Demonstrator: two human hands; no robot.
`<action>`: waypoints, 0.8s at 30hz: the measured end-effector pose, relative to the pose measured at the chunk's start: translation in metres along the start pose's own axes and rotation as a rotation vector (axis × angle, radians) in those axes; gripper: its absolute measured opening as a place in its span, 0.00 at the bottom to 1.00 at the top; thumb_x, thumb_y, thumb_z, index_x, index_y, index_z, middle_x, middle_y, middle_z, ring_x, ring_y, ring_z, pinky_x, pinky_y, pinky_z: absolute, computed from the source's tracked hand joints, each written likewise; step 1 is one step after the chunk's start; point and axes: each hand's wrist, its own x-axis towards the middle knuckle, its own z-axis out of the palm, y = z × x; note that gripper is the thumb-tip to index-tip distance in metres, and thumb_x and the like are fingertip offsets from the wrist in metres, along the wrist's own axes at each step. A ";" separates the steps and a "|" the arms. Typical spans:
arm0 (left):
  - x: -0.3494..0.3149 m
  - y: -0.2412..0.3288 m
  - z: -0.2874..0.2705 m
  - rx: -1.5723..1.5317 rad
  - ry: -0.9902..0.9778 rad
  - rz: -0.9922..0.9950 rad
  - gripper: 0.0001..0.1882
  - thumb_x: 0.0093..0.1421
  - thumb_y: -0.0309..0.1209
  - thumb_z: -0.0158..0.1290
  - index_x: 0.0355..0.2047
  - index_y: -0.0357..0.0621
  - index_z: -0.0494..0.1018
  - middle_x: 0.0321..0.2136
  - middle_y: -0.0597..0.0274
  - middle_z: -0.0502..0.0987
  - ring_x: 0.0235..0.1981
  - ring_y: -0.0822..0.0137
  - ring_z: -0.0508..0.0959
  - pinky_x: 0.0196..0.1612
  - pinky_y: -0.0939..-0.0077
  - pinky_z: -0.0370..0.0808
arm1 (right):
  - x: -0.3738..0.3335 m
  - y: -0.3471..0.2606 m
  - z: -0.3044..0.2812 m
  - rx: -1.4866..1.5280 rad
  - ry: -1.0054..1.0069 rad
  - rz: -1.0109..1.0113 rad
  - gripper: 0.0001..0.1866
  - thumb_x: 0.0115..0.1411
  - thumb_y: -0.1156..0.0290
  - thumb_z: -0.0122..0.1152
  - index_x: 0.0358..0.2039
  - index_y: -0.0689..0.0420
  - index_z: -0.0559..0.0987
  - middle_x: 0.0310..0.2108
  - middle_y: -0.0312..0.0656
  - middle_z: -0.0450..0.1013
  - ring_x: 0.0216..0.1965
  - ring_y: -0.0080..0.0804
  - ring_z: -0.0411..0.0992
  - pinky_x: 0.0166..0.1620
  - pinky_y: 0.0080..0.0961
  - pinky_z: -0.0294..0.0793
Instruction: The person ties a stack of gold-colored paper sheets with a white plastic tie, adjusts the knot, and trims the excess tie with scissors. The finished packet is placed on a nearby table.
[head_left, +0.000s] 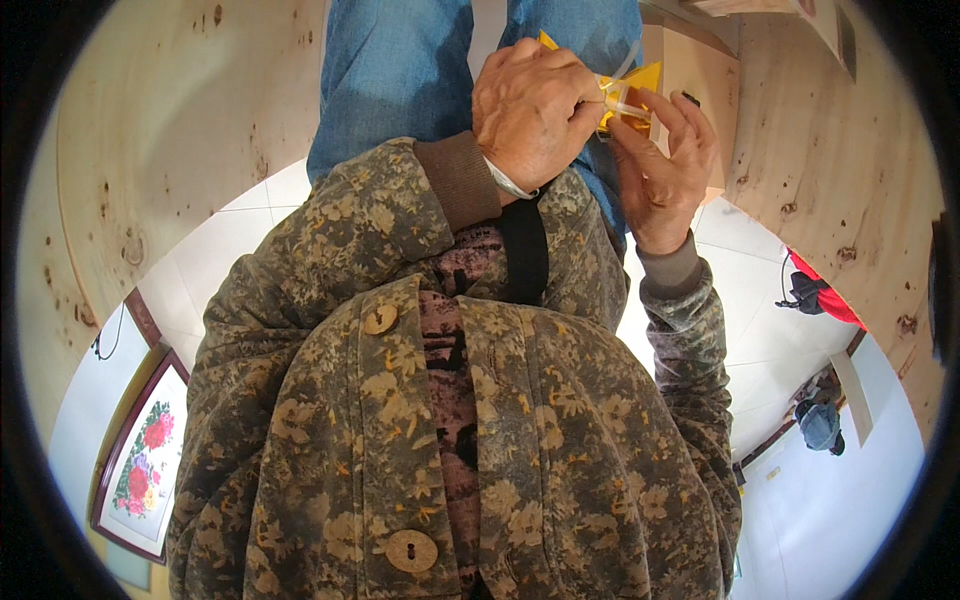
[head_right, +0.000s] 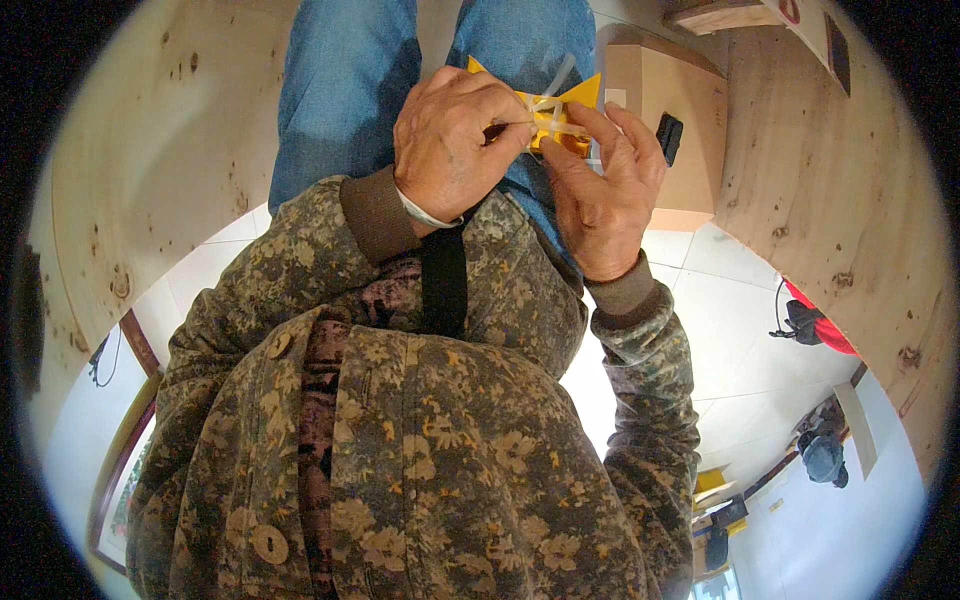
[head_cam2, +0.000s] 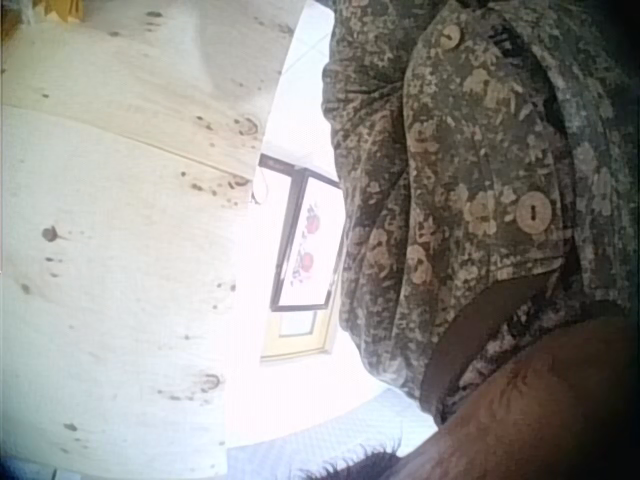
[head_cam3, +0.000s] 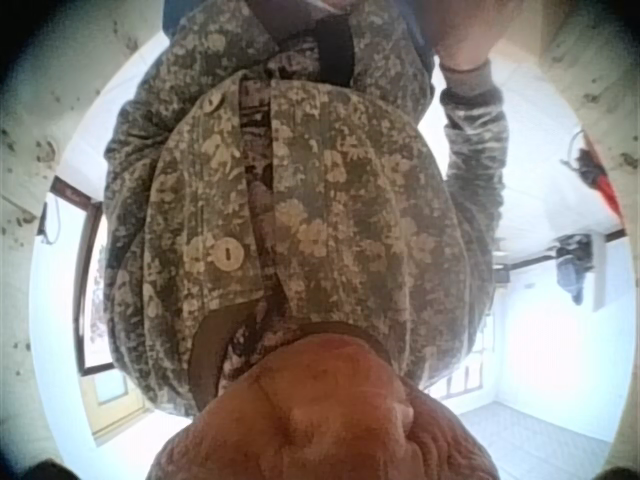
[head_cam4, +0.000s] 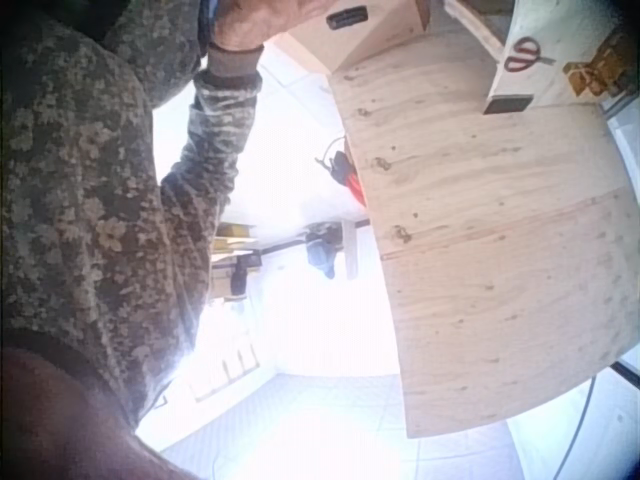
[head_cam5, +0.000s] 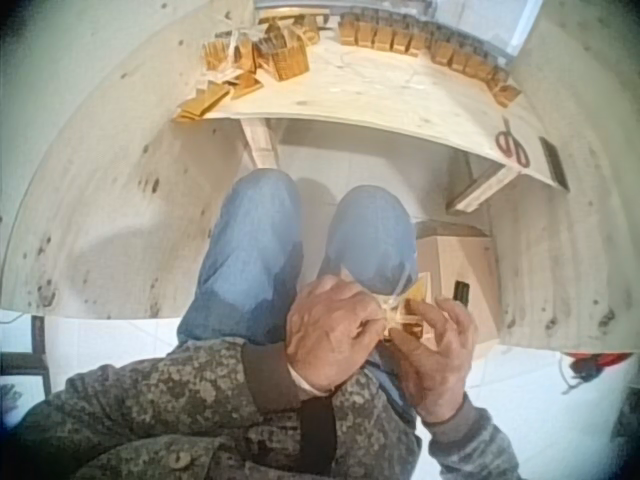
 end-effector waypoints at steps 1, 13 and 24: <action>0.000 0.000 0.001 -0.013 -0.004 0.000 0.06 0.49 0.32 0.64 0.23 0.48 0.77 0.26 0.67 0.77 0.32 0.59 0.74 0.39 0.60 0.71 | 0.001 0.000 0.000 0.013 0.006 0.000 0.14 0.43 0.78 0.72 0.34 0.51 0.86 0.48 0.39 0.78 0.54 0.45 0.69 0.55 0.41 0.66; 0.001 0.001 0.003 -0.066 0.008 -0.033 0.04 0.51 0.28 0.62 0.24 0.47 0.76 0.26 0.62 0.78 0.30 0.55 0.75 0.37 0.62 0.70 | 0.000 -0.020 0.012 0.164 0.150 0.220 0.07 0.52 0.78 0.71 0.32 0.54 0.83 0.37 0.37 0.81 0.47 0.39 0.74 0.51 0.35 0.67; 0.001 0.006 0.001 -0.049 -0.002 -0.056 0.05 0.50 0.29 0.63 0.24 0.47 0.77 0.27 0.63 0.79 0.32 0.55 0.75 0.37 0.62 0.71 | 0.000 -0.026 0.017 0.298 0.203 0.336 0.03 0.58 0.75 0.67 0.32 0.55 0.81 0.40 0.40 0.80 0.49 0.41 0.73 0.55 0.37 0.65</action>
